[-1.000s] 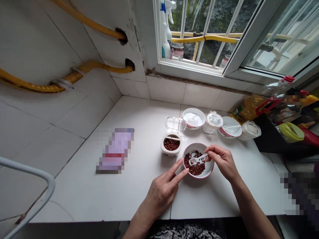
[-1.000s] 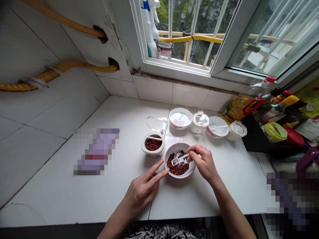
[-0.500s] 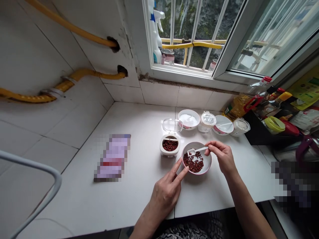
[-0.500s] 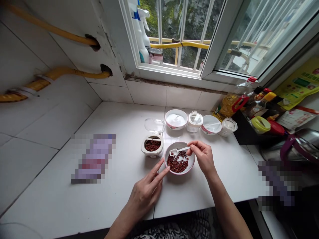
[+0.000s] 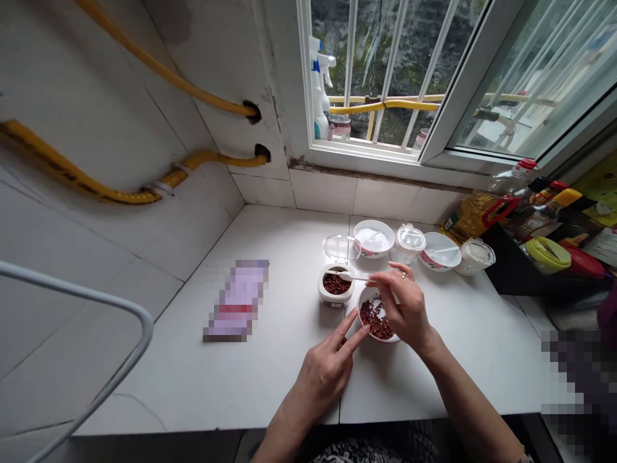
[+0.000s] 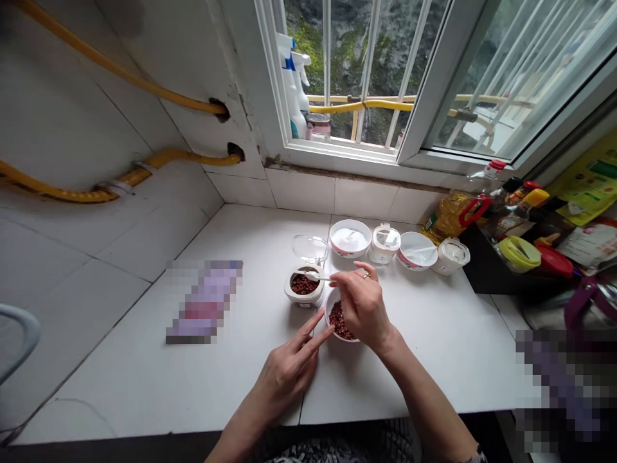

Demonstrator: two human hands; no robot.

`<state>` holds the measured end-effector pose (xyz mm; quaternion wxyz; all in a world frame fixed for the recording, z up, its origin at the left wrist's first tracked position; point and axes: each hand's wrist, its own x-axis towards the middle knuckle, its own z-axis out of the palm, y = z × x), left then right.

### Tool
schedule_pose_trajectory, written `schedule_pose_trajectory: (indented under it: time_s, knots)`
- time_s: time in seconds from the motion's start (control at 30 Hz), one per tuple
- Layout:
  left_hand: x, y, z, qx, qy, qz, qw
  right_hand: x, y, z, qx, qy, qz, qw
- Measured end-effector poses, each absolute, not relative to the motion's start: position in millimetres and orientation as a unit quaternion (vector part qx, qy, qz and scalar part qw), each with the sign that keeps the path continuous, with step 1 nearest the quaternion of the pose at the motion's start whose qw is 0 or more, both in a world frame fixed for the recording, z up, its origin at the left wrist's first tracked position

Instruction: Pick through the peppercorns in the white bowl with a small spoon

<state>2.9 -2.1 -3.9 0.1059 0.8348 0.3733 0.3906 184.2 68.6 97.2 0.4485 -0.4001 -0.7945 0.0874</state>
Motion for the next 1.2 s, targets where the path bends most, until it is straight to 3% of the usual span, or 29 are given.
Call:
schedule_pose_trajectory:
  time_s: [0.13,0.47,1.2]
  knots:
    - [2,-1,-3,0.835,0.370,0.395,0.099,209,64,104,-0.473,-0.739,0.114,0.465]
    - [3,0,-1,0.833,0.371,0.398,0.102,230,65,71,-0.540,-0.764,0.091,0.342]
    - [0,1,-2,0.834,0.367,0.396,0.111,223,57,73,-0.578,-0.582,0.342,0.459]
